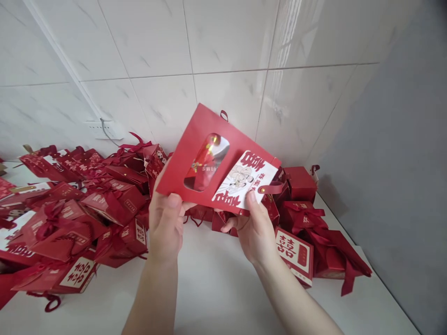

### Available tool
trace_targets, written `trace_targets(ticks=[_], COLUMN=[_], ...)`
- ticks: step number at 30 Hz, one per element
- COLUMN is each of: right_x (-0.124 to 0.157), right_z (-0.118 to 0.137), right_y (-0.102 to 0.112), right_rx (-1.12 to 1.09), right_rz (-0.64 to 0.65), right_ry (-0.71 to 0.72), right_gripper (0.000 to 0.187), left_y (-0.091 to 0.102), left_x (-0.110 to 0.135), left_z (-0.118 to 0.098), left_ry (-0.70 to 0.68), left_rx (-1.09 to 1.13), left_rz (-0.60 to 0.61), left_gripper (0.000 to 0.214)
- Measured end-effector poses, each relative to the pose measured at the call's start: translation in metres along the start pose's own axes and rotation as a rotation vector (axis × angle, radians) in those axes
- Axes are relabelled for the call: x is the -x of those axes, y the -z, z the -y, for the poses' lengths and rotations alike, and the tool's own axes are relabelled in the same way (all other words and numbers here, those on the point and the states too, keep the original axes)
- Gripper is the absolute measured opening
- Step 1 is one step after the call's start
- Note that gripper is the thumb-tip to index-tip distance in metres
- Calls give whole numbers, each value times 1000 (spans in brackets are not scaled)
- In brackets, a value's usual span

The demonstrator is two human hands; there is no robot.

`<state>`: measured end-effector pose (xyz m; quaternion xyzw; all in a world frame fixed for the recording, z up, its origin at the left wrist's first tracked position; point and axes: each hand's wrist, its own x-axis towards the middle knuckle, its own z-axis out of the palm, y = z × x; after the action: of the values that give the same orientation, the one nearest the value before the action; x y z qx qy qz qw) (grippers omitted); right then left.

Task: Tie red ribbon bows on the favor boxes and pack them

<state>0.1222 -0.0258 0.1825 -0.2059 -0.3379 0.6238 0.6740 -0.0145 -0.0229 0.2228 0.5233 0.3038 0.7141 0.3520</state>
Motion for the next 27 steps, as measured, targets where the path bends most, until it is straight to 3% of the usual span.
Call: trace_targets(ticks=[8,13,16,19,21,24,27], right_x=[-2,3,8,10,11,9,5], right_z=[16,38,50,61,67,72,70], right_y=[16,22,21,23,27,35,38], right_rx=[140,315,426,597,699,747,705], right_rz=[246,306,259,123,41,17,3], right_ry=[-169,-182,-166,-153,-107,-30,71], right_gripper=[34,28,34,36,33,29,23], left_y=[1,12,13,11,12,17,23], left_x=[-1,-1,-3,-6,-9,-11,-9], left_z=[-2,6,5,3,2,2,1], left_ry=[-175,-34,133,274,298,308,365], left_rx=[-36,-3,-41,-133,-173,-246,-266], left_rz=[-86,-60,20,82,50,-14,27], left_gripper=[51,52,56,61,64,70,74])
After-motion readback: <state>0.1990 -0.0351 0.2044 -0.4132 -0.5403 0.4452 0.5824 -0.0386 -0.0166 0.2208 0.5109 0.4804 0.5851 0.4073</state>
